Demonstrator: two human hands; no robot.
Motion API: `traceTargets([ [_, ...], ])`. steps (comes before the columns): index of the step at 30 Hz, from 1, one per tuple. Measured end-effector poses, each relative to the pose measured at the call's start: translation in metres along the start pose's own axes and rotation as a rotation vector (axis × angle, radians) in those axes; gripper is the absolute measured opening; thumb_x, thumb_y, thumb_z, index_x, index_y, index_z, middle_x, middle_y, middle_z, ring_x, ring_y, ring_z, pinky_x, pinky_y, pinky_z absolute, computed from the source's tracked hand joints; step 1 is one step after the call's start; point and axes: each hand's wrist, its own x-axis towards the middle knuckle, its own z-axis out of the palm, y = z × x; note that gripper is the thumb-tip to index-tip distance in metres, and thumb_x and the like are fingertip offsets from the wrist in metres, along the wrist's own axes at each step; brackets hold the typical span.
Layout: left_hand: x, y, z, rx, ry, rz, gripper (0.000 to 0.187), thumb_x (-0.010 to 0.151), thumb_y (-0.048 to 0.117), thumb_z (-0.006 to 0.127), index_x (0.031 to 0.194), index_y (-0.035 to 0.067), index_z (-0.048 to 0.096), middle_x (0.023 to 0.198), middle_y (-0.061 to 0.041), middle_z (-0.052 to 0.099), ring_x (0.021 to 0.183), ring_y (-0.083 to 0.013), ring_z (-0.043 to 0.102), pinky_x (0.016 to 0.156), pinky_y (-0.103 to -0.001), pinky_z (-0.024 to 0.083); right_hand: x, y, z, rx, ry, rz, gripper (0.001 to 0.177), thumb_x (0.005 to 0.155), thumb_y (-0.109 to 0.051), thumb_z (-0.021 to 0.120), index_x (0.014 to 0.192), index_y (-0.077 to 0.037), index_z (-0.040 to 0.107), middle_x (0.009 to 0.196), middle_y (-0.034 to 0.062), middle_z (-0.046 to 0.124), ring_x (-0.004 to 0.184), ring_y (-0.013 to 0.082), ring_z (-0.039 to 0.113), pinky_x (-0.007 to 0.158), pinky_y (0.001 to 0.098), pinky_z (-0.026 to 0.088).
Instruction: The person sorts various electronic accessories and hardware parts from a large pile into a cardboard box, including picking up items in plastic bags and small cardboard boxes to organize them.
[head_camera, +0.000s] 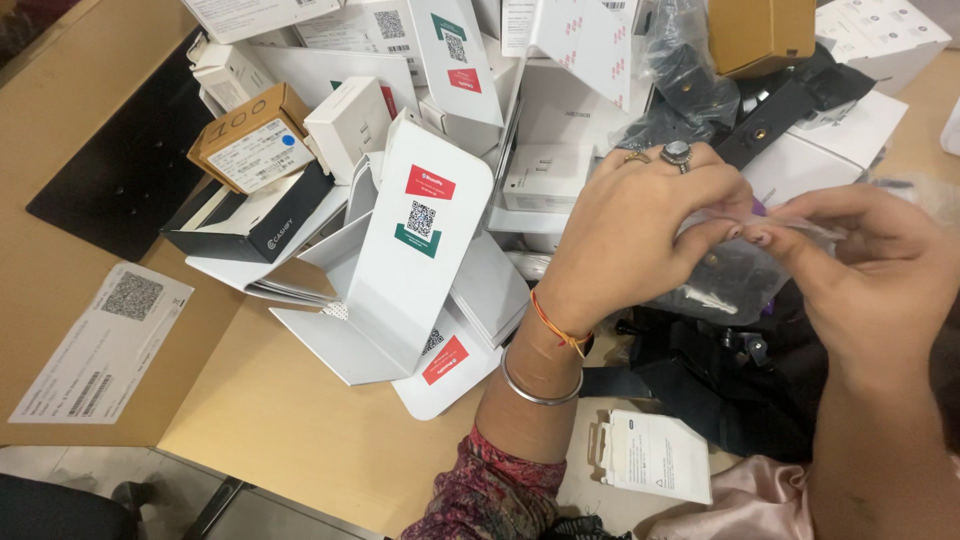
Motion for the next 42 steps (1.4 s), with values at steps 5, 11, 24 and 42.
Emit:
traceTargets([
  [5, 0.001, 0.002, -0.002, 0.014, 0.009, 0.005, 0.015, 0.086, 0.016, 0.072, 0.099, 0.018, 0.066, 0.087, 0.004, 0.075, 0.086, -0.0215, 0.071, 0.088, -0.04, 0.043, 0.003, 0.01, -0.013, 0.003, -0.111, -0.107, 0.014, 0.093, 0.006, 0.076, 0.1, 0.0, 0.066, 0.112, 0.012, 0.067, 0.1, 0.012, 0.068, 0.089, 0.0234, 0.057],
  [11, -0.001, 0.006, -0.009, 0.014, -0.029, -0.012, 0.015, 0.087, 0.017, 0.071, 0.101, 0.019, 0.067, 0.088, 0.004, 0.073, 0.086, -0.0222, 0.07, 0.088, -0.041, 0.042, 0.003, 0.009, -0.014, -0.245, -0.103, -0.311, 0.015, 0.089, 0.008, 0.082, 0.094, 0.007, 0.068, 0.104, 0.0185, 0.07, 0.097, 0.0213, 0.068, 0.085, 0.0271, 0.054],
  [24, 0.001, 0.012, -0.002, -0.074, -0.065, 0.0, 0.013, 0.096, 0.018, 0.067, 0.109, 0.016, 0.066, 0.093, 0.002, 0.071, 0.085, -0.023, 0.069, 0.082, -0.038, 0.044, 0.002, -0.016, -0.007, -0.108, -0.087, -0.238, 0.015, 0.092, 0.004, 0.075, 0.103, 0.003, 0.066, 0.12, 0.0134, 0.066, 0.112, 0.0171, 0.066, 0.098, 0.0258, 0.054],
  [42, 0.002, 0.019, 0.003, -0.04, -0.084, 0.061, 0.017, 0.093, 0.02, 0.069, 0.11, 0.017, 0.068, 0.084, -0.003, 0.068, 0.08, -0.0274, 0.065, 0.08, -0.04, 0.042, -0.004, -0.03, -0.016, -0.328, -0.087, -0.203, 0.015, 0.088, 0.002, 0.079, 0.098, 0.003, 0.068, 0.109, 0.0123, 0.069, 0.097, 0.0183, 0.067, 0.085, 0.0263, 0.051],
])
